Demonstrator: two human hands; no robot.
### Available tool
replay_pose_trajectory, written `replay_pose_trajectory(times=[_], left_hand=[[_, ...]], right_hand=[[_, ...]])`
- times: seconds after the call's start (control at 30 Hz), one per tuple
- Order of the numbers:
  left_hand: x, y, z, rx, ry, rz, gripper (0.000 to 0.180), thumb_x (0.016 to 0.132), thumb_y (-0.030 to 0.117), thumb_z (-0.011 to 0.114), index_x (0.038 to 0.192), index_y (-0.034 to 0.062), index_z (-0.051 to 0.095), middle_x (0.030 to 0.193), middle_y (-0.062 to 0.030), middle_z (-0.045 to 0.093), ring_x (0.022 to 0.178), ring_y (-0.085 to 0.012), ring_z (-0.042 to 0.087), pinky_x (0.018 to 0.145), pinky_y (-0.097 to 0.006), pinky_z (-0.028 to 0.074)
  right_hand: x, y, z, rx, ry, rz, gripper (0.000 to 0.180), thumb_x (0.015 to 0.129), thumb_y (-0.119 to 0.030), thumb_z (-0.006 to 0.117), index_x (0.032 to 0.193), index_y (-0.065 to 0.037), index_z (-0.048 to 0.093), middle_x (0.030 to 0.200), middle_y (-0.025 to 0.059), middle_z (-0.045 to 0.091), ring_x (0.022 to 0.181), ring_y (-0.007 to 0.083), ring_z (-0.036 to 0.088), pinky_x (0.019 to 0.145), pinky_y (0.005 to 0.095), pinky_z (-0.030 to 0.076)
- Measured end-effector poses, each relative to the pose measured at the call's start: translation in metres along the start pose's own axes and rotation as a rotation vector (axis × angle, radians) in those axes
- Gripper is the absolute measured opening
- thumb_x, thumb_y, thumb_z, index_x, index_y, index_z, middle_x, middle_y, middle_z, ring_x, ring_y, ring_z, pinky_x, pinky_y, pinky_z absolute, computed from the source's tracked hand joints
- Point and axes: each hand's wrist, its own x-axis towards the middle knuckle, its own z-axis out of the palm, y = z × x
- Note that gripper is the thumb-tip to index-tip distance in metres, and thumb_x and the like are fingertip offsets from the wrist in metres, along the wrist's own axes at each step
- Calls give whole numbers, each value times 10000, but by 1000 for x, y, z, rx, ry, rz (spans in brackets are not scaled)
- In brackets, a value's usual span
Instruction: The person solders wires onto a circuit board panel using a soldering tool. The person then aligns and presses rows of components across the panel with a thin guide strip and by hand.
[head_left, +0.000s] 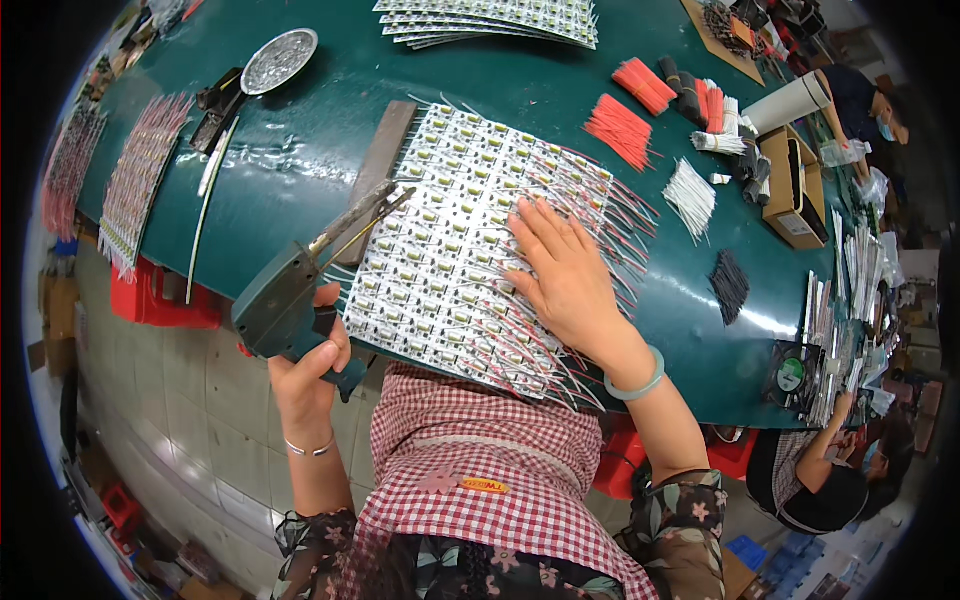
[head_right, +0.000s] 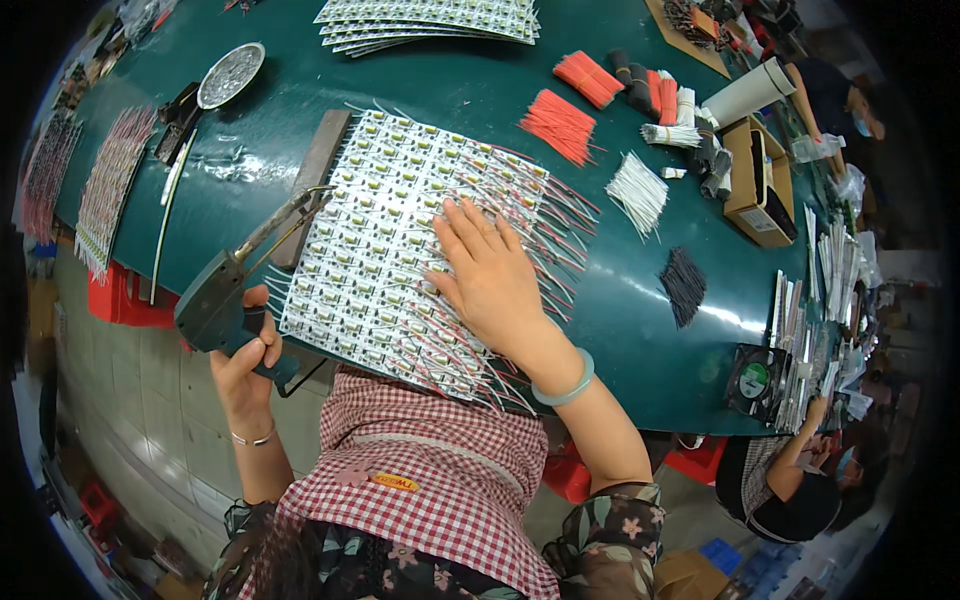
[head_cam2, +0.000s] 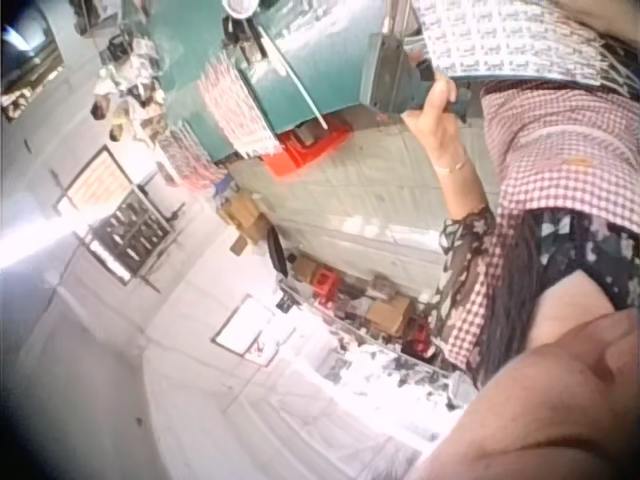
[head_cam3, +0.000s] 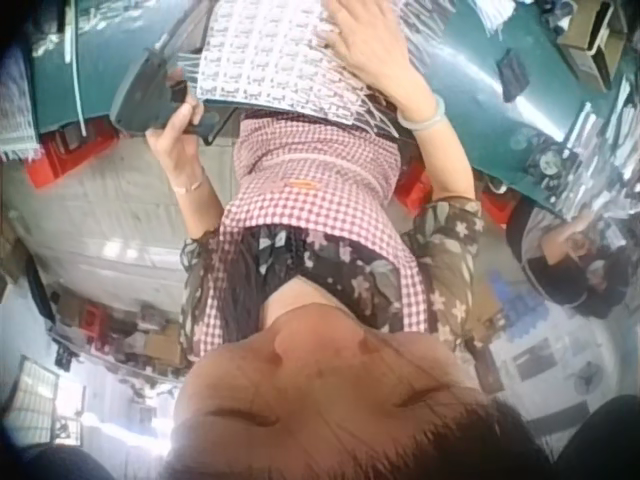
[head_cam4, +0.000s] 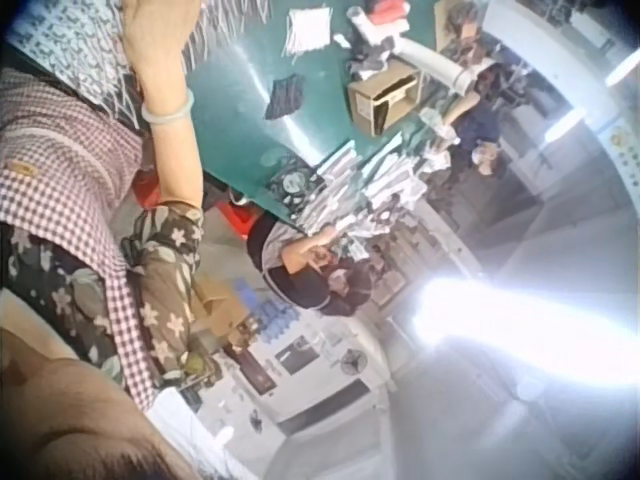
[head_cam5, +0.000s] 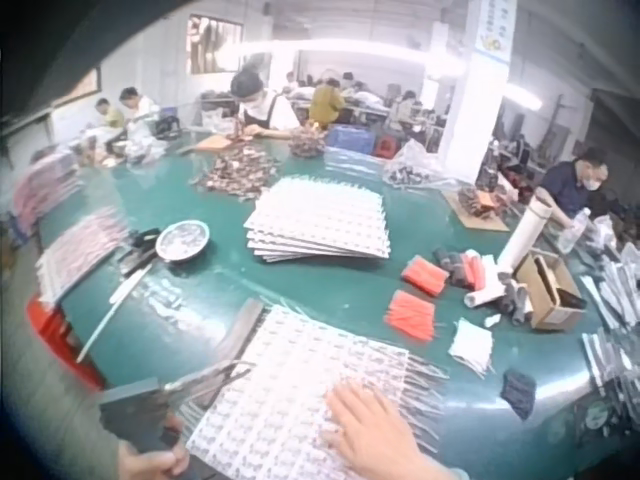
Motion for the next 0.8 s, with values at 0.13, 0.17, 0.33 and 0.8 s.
replay_pose_trajectory(times=[0.13, 0.17, 0.33, 0.8], left_hand=[[12, 20, 23, 3, -47, -46, 650, 759, -1, 726, 1365, -52, 497, 1272, -219, 619, 634, -124, 518, 522, -253, 434], [16, 25, 30, 9, -59, -45, 640, 766, -2, 720, 1363, -51, 497, 1270, -222, 618, 622, -124, 513, 515, -250, 427], [21, 56, 45, 21, -107, 74, 605, 800, -48, 635, 1363, -112, 421, 1351, -217, 523, 611, -75, 407, 491, -202, 372], [45, 54, 103, 113, -48, 9, 585, 768, 30, 678, 1296, -141, 492, 1100, -200, 621, 541, -90, 428, 454, -227, 364]], right_hand=[[27, -3, -20, -60, 187, 30, 698, 937, -367, 647, 1497, -14, 426, 1590, 178, 368, 1474, 343, 338, 1196, 524, 262], [28, 5, -8, -75, 182, 47, 725, 937, -410, 631, 1497, 1, 422, 1586, 191, 370, 1478, 351, 330, 1199, 529, 252], [13, 20, 13, 7, 137, 104, 778, 941, -506, 579, 1491, 20, 419, 1584, 200, 371, 1476, 360, 329, 1202, 537, 241], [41, 134, -37, 17, 401, 339, 563, 753, -29, 761, 1290, -19, 590, 1353, 141, 569, 1291, 335, 501, 1063, 461, 409]])
